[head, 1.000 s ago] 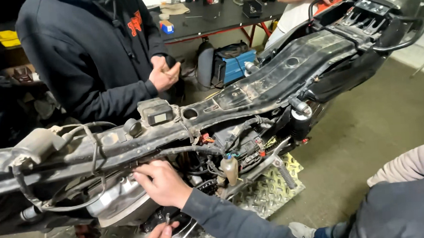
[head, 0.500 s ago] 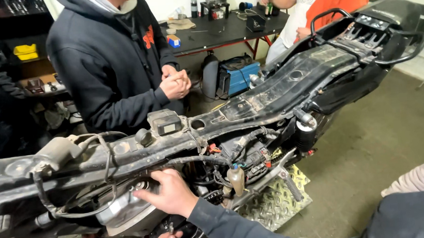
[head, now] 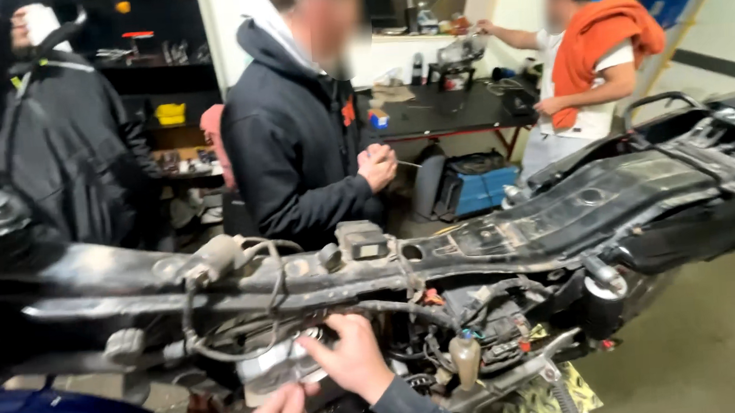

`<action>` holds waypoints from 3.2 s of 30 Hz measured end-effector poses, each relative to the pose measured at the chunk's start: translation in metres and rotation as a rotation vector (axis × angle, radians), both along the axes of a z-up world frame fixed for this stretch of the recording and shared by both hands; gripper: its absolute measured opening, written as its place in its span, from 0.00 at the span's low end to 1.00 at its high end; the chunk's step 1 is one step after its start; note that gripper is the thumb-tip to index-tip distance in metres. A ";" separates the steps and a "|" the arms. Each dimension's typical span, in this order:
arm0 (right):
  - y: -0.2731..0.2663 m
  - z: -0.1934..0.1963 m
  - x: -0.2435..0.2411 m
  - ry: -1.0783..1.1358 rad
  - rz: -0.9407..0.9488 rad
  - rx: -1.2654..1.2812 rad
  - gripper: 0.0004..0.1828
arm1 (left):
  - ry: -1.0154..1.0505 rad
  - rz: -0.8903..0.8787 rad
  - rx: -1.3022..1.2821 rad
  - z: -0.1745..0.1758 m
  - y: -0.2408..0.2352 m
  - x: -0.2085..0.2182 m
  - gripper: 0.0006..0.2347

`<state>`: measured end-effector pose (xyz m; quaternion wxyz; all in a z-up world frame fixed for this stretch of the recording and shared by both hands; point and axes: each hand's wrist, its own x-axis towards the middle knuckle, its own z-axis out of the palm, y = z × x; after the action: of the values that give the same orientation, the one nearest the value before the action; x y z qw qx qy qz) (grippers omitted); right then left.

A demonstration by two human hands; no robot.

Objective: The person uses a wrench to tighten bolts on the engine casing of a motorcycle. Another person assists by holding parts and handing over tools. The camera wearer also holds a red cup with ice during the process.

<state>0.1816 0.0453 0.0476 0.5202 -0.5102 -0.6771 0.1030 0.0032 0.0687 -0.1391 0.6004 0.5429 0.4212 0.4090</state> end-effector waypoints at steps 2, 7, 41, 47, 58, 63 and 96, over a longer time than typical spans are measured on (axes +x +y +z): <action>0.010 -0.013 0.005 -0.012 0.000 -0.027 0.13 | -0.053 0.032 -0.091 0.059 -0.009 0.004 0.16; 0.011 -0.015 0.009 0.012 0.034 -0.026 0.12 | -0.290 -0.015 -0.047 0.103 -0.020 0.020 0.16; 0.022 -0.079 0.015 0.051 0.181 -0.098 0.21 | -0.562 -0.370 0.117 0.257 0.019 0.141 0.21; -0.005 -0.037 0.005 0.288 0.217 -0.086 0.20 | -0.554 -0.314 0.130 0.260 0.023 0.145 0.21; 0.003 -0.100 0.029 0.023 0.129 0.028 0.21 | -0.608 -0.410 0.098 0.280 0.033 0.176 0.20; -0.023 -0.149 0.069 0.140 0.125 -0.056 0.25 | -0.533 -0.518 0.120 0.304 0.025 0.180 0.22; -0.176 0.183 0.074 0.026 0.933 -0.059 0.13 | -0.122 0.041 0.515 0.292 -0.054 0.007 0.16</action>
<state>0.2559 -0.1305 0.2303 0.4121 -0.1645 -0.8244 0.3514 0.0102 0.0144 0.1527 0.4585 0.6434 0.2773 0.5468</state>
